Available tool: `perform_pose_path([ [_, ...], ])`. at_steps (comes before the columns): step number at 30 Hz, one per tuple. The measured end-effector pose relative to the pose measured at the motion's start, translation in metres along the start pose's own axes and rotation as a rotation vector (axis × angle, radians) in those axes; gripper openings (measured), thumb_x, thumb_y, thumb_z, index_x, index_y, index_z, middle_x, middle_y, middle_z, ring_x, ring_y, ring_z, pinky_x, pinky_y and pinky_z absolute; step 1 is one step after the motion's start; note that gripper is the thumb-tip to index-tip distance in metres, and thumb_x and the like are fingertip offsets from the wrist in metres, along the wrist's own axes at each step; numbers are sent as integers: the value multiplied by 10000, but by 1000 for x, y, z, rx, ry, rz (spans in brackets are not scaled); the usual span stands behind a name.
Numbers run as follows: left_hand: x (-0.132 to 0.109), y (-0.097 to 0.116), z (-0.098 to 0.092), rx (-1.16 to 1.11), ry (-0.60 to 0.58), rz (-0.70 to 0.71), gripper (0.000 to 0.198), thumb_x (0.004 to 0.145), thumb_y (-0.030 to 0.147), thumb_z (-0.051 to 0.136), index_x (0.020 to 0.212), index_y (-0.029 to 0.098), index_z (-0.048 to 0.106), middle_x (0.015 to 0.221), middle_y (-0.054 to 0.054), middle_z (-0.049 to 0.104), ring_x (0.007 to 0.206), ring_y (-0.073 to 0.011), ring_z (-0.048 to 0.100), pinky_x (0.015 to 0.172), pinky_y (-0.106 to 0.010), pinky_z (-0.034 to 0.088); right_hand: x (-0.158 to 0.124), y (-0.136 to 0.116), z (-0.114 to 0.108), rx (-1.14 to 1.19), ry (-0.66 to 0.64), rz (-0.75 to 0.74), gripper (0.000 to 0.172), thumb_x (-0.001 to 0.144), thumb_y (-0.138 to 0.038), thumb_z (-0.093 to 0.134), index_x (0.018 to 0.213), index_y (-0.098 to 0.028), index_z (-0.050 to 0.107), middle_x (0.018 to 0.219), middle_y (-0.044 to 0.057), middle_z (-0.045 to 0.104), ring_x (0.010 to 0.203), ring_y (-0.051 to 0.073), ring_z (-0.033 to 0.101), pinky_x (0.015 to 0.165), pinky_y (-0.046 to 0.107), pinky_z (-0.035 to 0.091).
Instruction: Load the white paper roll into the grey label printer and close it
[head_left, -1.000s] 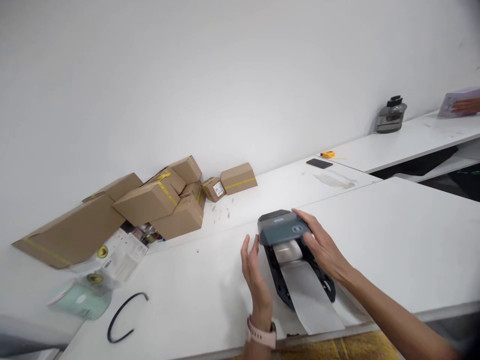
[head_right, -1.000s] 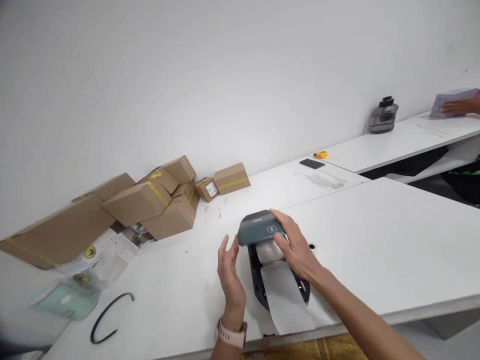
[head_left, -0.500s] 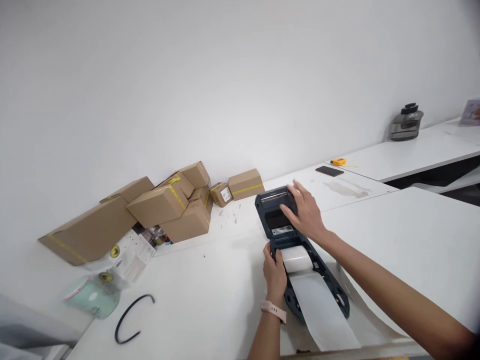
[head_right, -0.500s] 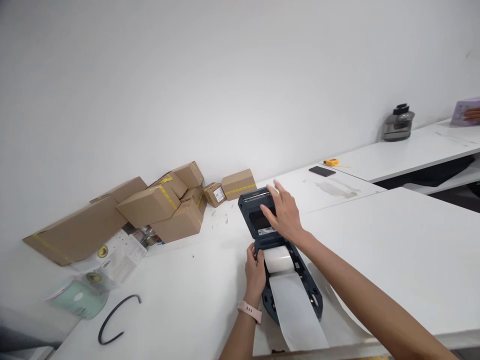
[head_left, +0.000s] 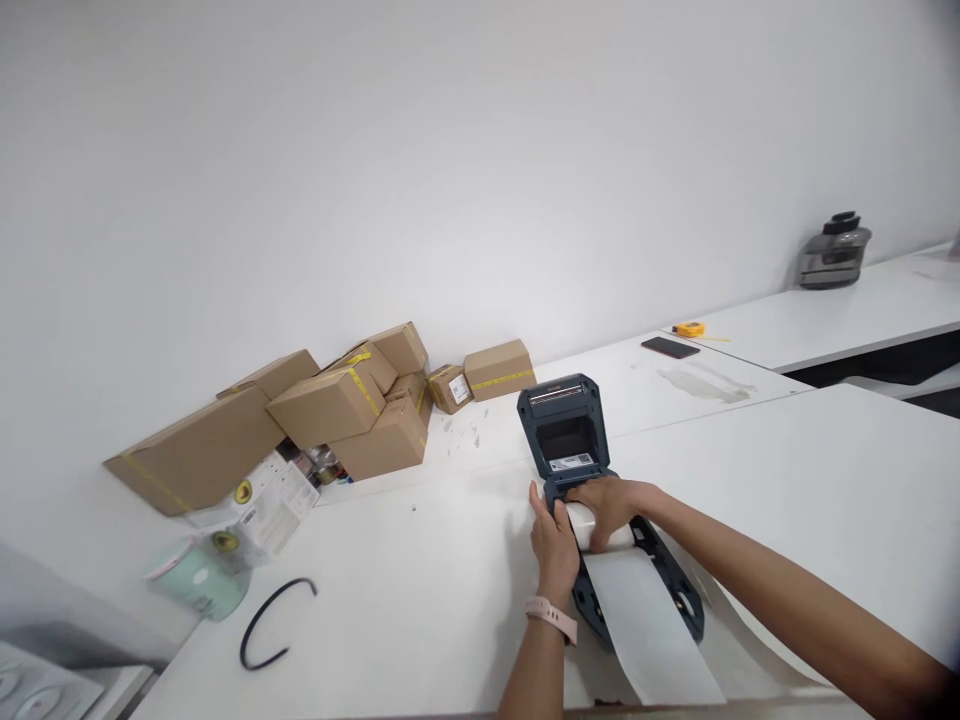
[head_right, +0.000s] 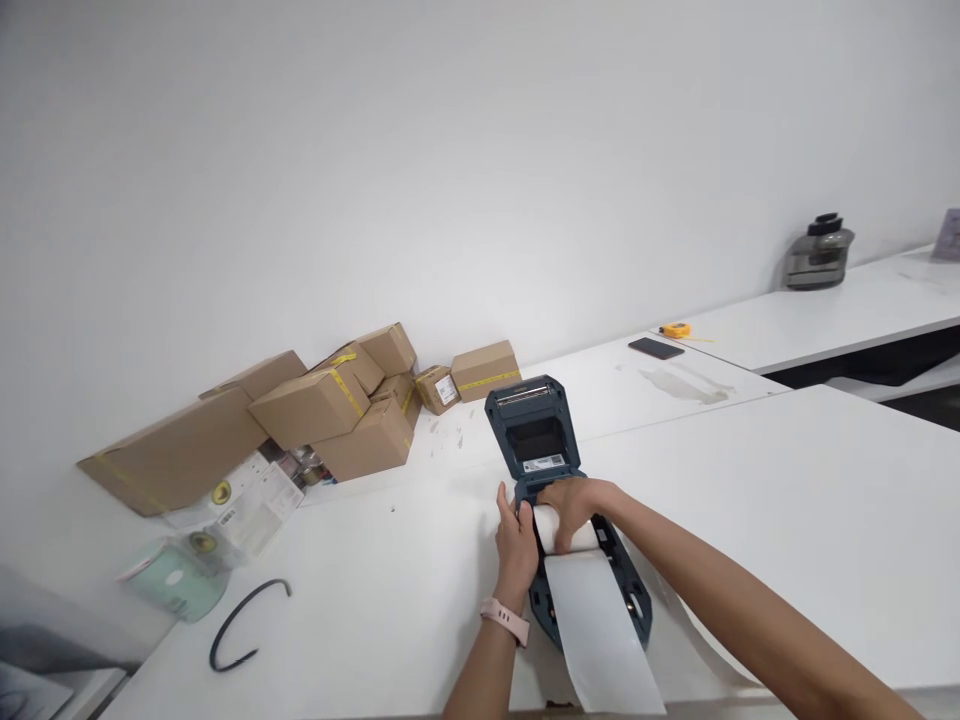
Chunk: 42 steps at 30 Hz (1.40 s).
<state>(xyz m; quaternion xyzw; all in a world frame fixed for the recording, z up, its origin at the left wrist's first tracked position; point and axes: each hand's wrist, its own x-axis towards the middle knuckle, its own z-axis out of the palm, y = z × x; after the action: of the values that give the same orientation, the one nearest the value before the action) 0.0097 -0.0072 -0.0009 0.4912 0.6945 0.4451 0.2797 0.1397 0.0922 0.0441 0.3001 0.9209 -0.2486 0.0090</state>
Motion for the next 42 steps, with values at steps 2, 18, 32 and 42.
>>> perform_pose_path([
  [2,1,-1,0,2,4,-7,632,989,372,330,1561,129,214,1451,-174,562,1321,-275,553,1075,-391,406,-1,-6,-11,10,-103,8,748,427,-458,857,1099,-158,722,1072,141,730,1010,423,679,839,482,534],
  [18,-3,0,0,-32,-5,-24,648,997,427,333,1576,170,198,1541,-151,463,1410,-250,463,1141,-372,348,-143,52,-73,795,346,-161,776,600,-594,733,1284,-242,631,1328,119,637,1226,373,582,959,422,492],
  [32,-2,-2,0,-36,11,-24,647,990,457,371,1563,186,242,1503,-145,515,1386,-242,493,1130,-356,362,-74,134,-27,841,319,71,767,627,-383,718,1352,-238,517,1285,97,630,1153,328,598,913,407,514],
  [42,2,-6,2,-24,4,-10,630,997,432,337,1561,171,230,1499,-162,515,1358,-264,520,1114,-398,379,-56,131,-4,833,291,146,713,599,-335,763,1278,-240,567,1167,62,694,1099,299,634,929,397,523],
])
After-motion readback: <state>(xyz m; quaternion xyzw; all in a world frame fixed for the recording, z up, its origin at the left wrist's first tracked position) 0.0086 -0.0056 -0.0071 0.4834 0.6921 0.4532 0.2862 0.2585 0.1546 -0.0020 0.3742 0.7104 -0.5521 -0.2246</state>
